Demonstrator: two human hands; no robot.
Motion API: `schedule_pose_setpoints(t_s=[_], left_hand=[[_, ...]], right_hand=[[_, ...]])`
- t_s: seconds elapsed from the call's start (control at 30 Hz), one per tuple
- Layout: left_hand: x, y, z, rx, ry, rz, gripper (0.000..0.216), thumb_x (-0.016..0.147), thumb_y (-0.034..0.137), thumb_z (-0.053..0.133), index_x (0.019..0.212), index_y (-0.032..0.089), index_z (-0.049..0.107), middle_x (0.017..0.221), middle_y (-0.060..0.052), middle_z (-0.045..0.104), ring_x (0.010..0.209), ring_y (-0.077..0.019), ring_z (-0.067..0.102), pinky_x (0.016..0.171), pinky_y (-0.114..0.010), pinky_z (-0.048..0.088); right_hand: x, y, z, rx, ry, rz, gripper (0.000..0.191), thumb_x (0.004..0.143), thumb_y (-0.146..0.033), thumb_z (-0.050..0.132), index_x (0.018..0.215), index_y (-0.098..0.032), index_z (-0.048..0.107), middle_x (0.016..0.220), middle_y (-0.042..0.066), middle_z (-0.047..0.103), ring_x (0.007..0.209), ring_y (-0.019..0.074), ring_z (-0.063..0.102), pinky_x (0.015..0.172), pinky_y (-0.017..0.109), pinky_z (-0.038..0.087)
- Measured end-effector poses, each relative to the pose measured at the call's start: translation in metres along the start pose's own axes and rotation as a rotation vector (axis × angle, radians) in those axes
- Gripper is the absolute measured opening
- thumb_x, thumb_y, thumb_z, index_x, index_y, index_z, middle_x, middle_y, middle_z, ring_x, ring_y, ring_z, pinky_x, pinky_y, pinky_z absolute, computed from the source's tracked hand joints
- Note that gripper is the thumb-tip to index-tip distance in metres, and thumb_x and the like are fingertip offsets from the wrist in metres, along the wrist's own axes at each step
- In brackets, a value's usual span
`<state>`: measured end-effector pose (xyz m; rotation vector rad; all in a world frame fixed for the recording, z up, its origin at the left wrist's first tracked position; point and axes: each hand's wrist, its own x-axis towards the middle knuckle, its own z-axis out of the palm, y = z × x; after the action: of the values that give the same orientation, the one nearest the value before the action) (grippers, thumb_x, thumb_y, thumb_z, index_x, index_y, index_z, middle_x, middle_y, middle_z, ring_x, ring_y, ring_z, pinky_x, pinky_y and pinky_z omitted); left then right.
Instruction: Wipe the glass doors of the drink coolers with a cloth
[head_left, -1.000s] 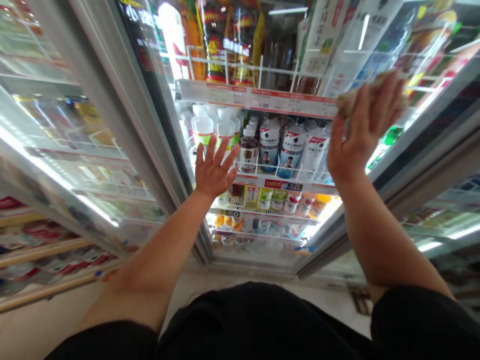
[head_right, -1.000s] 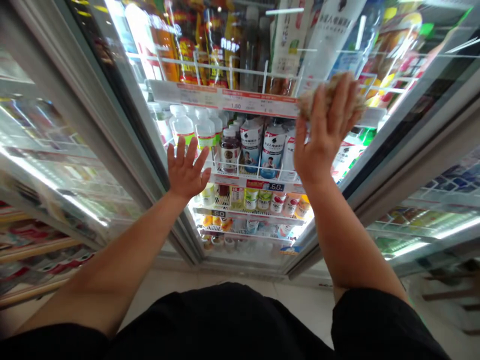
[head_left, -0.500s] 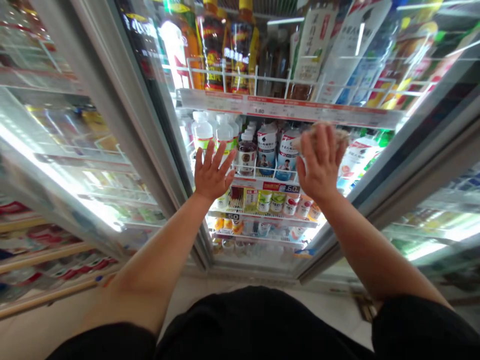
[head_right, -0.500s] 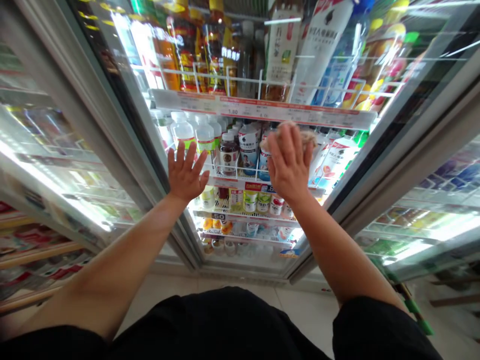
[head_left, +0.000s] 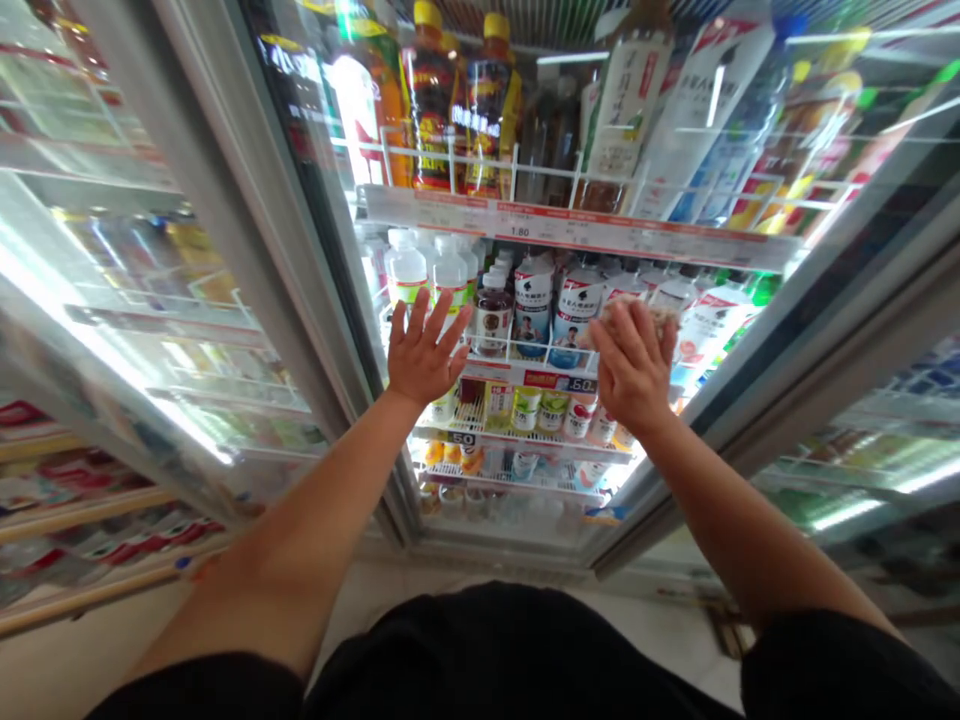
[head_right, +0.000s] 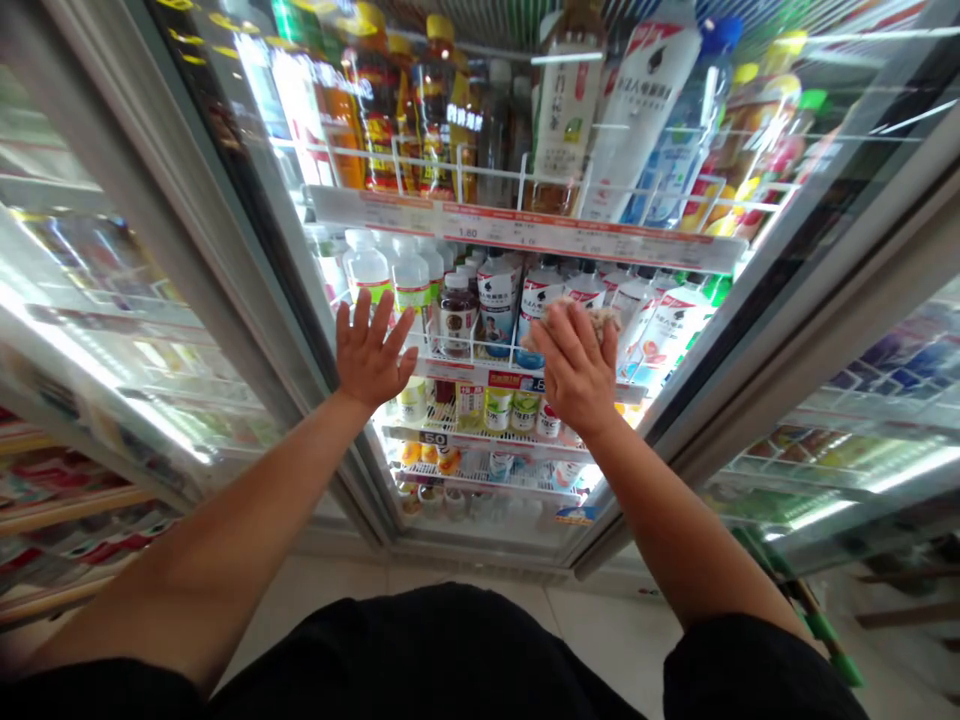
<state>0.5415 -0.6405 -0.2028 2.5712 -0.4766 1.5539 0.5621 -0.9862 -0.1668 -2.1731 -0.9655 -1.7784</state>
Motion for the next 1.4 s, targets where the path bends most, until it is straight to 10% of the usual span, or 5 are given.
schedule_pose_setpoints(t_s=[0.5,0.7,0.93,1.17,1.4], left_hand=[[0.004,0.007,-0.007,0.197,0.207,0.189,0.069,0.100,0.038,0.047,0.162,0.032,0.018,0.167,-0.001,0.024,0.157,-0.0224,0.007,0.131,-0.046,0.007],[0.005,0.010,-0.012,0.211,0.235,0.209,0.069,0.101,0.037,0.047,0.162,0.030,0.017,0.168,-0.001,0.023,0.157,-0.0228,0.008,0.131,-0.045,0.007],[0.004,0.011,-0.010,0.243,0.234,0.196,0.068,0.102,0.038,0.045,0.162,0.031,0.017,0.167,-0.002,0.026,0.157,-0.0234,0.011,0.130,-0.046,0.010],[0.003,0.010,-0.009,0.213,0.231,0.189,0.066,0.102,0.038,0.046,0.162,0.031,0.020,0.166,-0.002,0.029,0.157,-0.0239,0.013,0.130,-0.047,0.010],[0.004,0.012,-0.012,0.197,0.263,0.215,0.067,0.101,0.035,0.048,0.162,0.027,0.021,0.164,-0.004,0.032,0.156,-0.0243,0.015,0.130,-0.047,0.012]], right_hand=[[-0.020,0.012,-0.003,0.016,0.045,-0.130,0.064,0.097,-0.015,0.057,0.156,-0.032,0.037,0.151,0.006,0.055,0.148,0.0253,0.042,0.125,0.054,0.027],[0.032,0.044,-0.012,-0.007,0.349,0.145,0.056,0.098,-0.019,0.056,0.153,-0.026,0.045,0.159,0.014,0.044,0.150,0.0341,0.036,0.121,0.063,0.029],[0.002,-0.018,0.005,0.014,0.012,-0.174,0.069,0.096,-0.011,0.054,0.159,-0.028,0.031,0.155,0.007,0.050,0.150,0.0221,0.036,0.128,0.047,0.021],[0.057,0.017,-0.007,0.075,0.323,0.077,0.063,0.100,-0.020,0.050,0.159,-0.026,0.031,0.162,0.013,0.039,0.152,0.0339,0.032,0.121,0.065,0.030],[0.044,-0.002,0.006,-0.003,0.084,-0.154,0.068,0.098,-0.016,0.056,0.158,-0.035,0.031,0.155,0.007,0.051,0.146,0.0268,0.043,0.123,0.056,0.032]])
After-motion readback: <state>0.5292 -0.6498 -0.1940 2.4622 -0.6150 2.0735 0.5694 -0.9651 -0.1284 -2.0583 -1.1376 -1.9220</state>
